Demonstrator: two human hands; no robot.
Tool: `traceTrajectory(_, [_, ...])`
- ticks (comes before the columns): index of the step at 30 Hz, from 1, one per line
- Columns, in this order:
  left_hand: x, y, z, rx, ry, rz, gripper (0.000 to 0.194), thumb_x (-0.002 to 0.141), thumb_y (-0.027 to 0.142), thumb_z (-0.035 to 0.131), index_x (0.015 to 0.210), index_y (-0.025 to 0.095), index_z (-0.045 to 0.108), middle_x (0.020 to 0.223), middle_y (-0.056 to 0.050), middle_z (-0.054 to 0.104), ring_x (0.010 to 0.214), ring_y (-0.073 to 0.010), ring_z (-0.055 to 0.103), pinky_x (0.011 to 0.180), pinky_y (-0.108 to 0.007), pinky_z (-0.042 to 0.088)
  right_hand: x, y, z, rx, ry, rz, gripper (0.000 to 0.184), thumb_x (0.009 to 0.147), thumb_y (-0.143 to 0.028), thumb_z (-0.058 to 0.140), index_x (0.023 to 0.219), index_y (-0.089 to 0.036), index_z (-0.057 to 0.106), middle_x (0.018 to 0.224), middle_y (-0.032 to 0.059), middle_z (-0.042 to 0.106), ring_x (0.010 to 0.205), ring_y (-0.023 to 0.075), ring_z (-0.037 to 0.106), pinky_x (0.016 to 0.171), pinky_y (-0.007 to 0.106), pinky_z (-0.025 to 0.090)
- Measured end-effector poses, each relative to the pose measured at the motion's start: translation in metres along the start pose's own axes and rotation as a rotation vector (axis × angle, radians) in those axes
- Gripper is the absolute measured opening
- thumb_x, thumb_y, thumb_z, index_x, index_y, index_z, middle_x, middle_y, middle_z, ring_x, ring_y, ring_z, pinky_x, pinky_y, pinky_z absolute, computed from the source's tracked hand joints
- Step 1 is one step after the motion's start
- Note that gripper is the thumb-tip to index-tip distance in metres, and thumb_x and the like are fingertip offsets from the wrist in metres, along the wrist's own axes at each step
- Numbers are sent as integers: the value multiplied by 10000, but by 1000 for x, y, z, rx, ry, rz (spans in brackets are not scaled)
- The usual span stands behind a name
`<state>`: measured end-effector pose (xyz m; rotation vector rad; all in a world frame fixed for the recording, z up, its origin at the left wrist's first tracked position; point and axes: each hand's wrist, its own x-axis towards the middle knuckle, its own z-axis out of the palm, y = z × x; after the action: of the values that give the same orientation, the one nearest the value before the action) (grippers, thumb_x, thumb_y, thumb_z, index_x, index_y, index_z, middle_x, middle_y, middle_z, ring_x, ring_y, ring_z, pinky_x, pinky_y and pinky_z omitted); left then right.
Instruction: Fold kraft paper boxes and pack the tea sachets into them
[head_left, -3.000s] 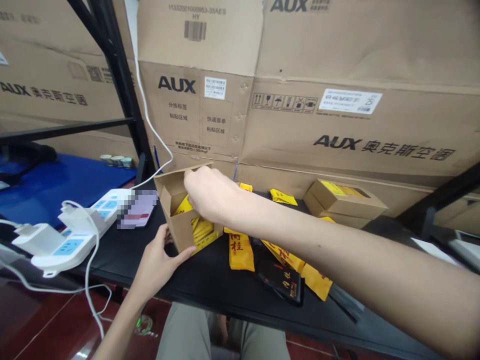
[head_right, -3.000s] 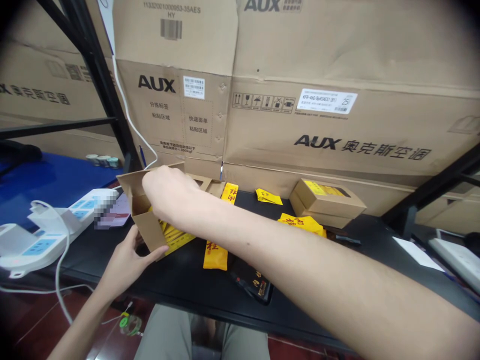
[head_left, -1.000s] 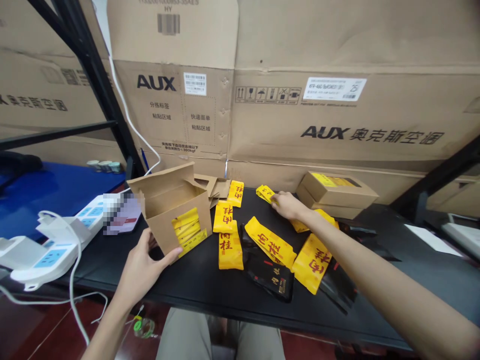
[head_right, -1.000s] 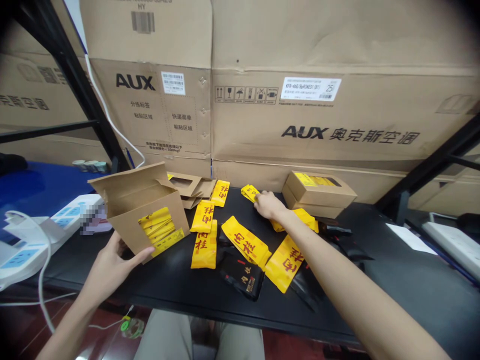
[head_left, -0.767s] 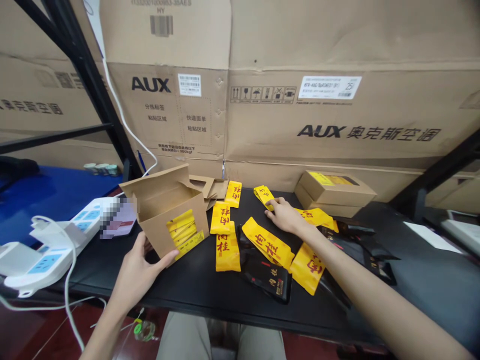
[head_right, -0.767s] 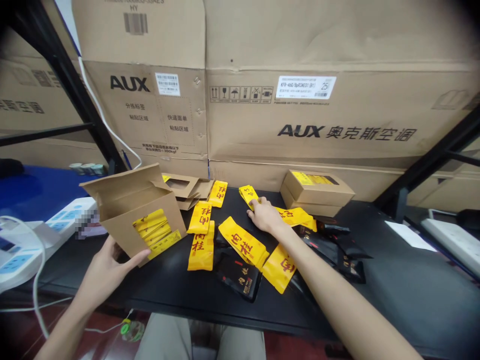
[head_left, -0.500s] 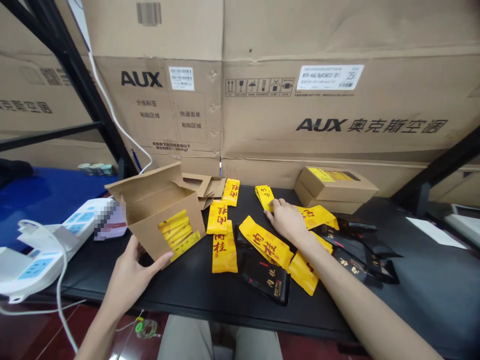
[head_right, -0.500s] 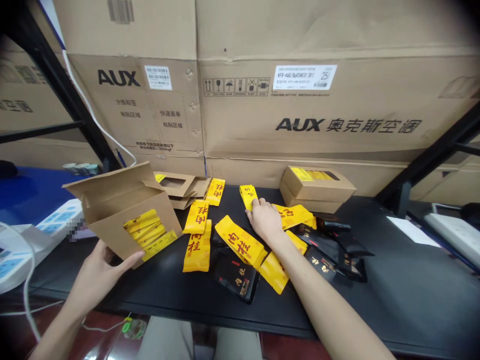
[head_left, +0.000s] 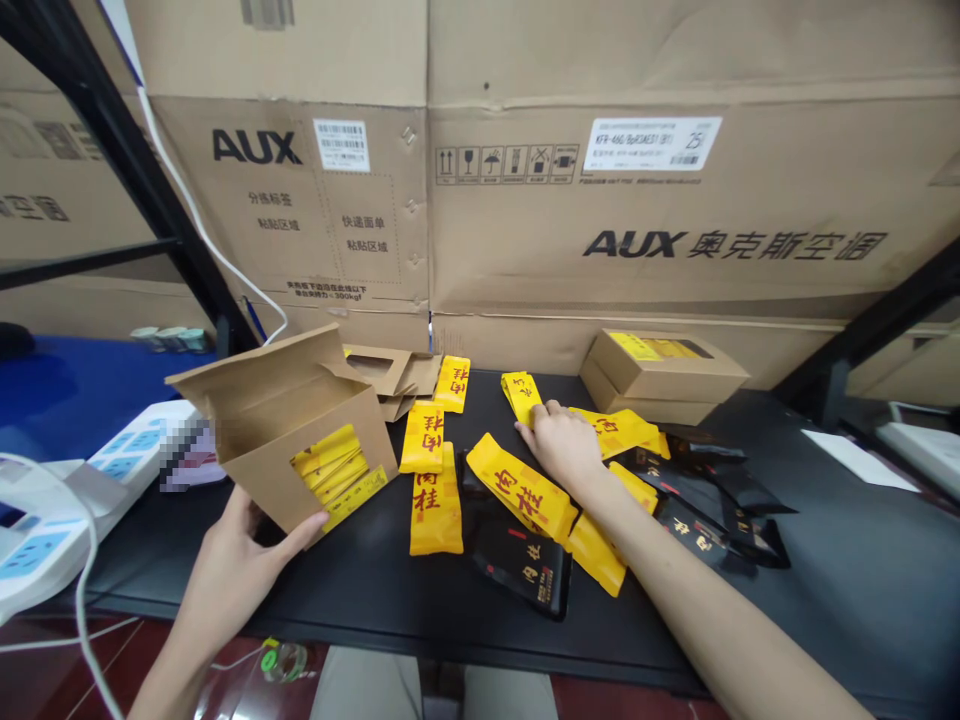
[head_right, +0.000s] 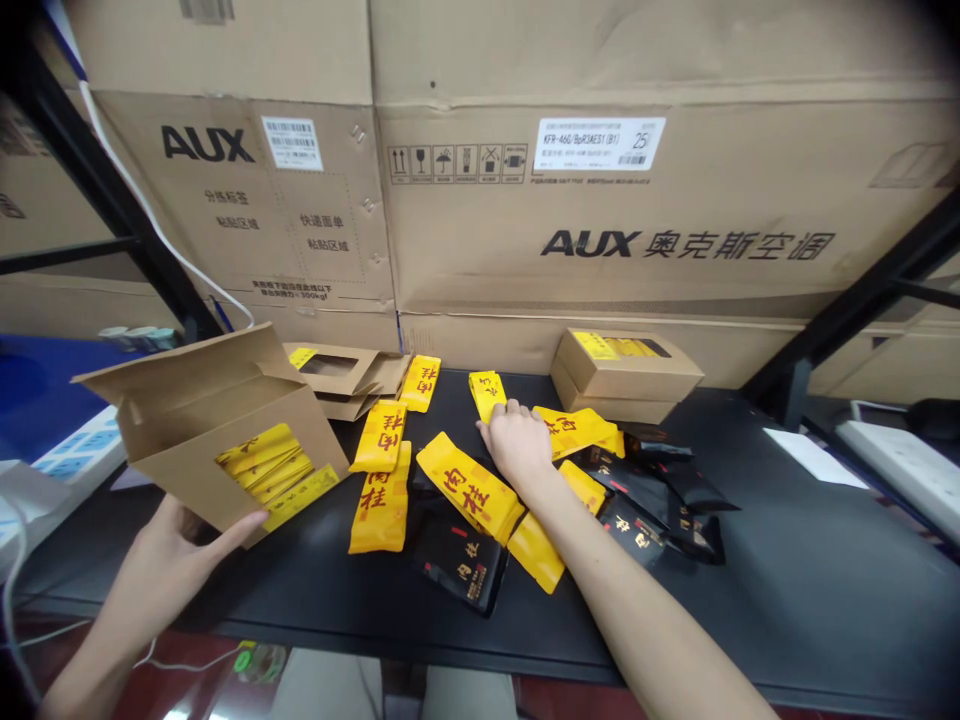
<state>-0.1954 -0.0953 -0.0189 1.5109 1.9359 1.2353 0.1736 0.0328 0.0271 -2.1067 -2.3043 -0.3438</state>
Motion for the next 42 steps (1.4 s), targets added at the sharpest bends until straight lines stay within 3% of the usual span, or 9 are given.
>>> traceTrajectory(3, [-1,3,0,-36,-45,-60,652,768,562,791,1285,269,522,1311,-136,735,1174,-340,728,994,-495,611,-1,1,-2,11,-1,3,430,1041,-467,449,1131,-102,658,1134,205,673,1091,307,687,907,371,506])
traceTrajectory(13, [-1,14,-3,30,-5,-61,665,726,572,798,1262,261,556,1200,-103,785,1075,-352,764,914,-464,642,-3,0,-2,4,-16,-3,297,1019,-224,415,1099,-104,675,1048,195,731,1023,305,729,836,343,505])
traceTrajectory(21, [-1,18,-3,14,-10,-62,651,708,564,812,1240,273,575,1190,-89,793,1098,-350,758,921,-459,640,-3,-2,-3,14,14,65,256,1008,-213,413,1115,-94,612,1027,212,741,987,310,740,767,322,494])
traceTrajectory(27, [-1,18,-3,-11,-11,-61,652,707,564,806,1234,261,571,1203,-99,788,1118,-344,751,936,-458,635,-4,-3,-8,97,9,124,280,1037,-256,364,1219,-140,542,964,153,755,901,288,749,679,304,445])
traceTrajectory(31, [-2,23,-2,-19,-14,-56,640,707,550,807,1226,259,570,1205,-97,789,1130,-345,747,951,-462,630,-6,1,-9,150,-16,-1,359,1032,-226,354,1364,-223,492,1133,114,735,890,257,735,664,302,421])
traceTrajectory(35, [-2,27,-3,-24,-8,-59,638,699,533,804,1224,258,569,1201,-96,791,1126,-346,749,941,-456,635,-8,6,-8,165,-13,-110,353,1057,-267,322,1302,-258,577,1203,88,703,941,239,718,690,297,427])
traceTrajectory(42, [-1,20,-3,-5,-20,-65,663,698,577,798,1231,263,560,1253,-110,771,1200,-357,714,989,-481,606,-5,11,1,289,52,-127,247,1046,-336,424,1130,-224,627,1219,81,725,996,237,712,746,291,465])
